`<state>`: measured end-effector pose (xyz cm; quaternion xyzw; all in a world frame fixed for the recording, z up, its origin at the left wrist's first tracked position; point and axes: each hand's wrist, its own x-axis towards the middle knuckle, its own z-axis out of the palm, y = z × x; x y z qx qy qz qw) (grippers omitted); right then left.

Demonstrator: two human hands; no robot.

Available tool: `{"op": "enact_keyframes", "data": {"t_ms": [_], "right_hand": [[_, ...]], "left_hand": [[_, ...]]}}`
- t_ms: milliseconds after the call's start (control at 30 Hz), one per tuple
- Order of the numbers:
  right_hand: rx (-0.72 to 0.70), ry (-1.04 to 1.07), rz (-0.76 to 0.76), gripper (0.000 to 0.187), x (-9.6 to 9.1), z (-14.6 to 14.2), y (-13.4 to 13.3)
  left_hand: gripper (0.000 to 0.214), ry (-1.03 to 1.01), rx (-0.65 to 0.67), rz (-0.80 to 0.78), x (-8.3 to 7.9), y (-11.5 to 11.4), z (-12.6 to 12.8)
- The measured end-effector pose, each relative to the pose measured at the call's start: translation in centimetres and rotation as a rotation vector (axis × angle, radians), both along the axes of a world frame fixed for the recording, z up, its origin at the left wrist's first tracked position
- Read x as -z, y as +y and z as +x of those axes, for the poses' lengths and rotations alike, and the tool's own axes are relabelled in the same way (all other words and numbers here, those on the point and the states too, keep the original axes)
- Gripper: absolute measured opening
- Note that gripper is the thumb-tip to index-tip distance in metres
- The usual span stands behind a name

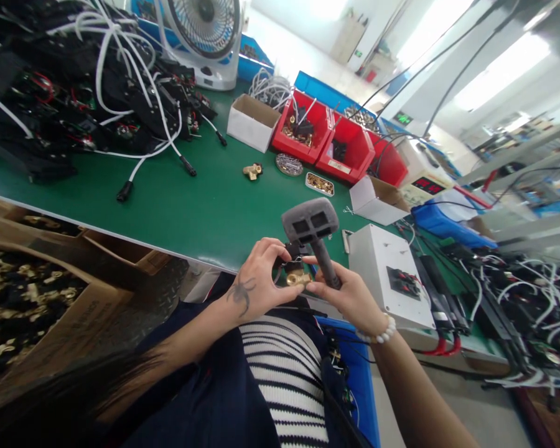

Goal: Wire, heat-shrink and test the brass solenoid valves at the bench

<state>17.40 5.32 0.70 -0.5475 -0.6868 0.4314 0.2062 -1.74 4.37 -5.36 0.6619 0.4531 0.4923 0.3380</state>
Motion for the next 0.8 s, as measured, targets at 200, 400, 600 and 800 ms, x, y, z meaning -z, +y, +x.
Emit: {"op": "enact_keyframes", "data": {"t_ms": [200, 400, 600, 800], "right_hand": [[-0.077, -0.058, 0.041, 0.049, -0.3, 0.4, 0.5], [-0.180, -0.082, 0.085, 0.052, -0.1, 0.9, 1.2], [-0.205, -0.021, 0.056, 0.054, 0.4, 0.9, 1.7], [-0.016, 0.002, 0.132, 0.043, -1.4, 1.0, -0.4]], "left_hand": [[0.034, -0.028, 0.005, -0.012, 0.0, 0.2, -0.1], [0.036, 0.005, -0.014, 0.051, -0.1, 0.2, 0.1], [0.033, -0.037, 0.007, 0.010, 0.1, 0.1, 0.0], [0.034, 0.003, -0.003, 0.028, -0.2, 0.3, 0.2]]}}
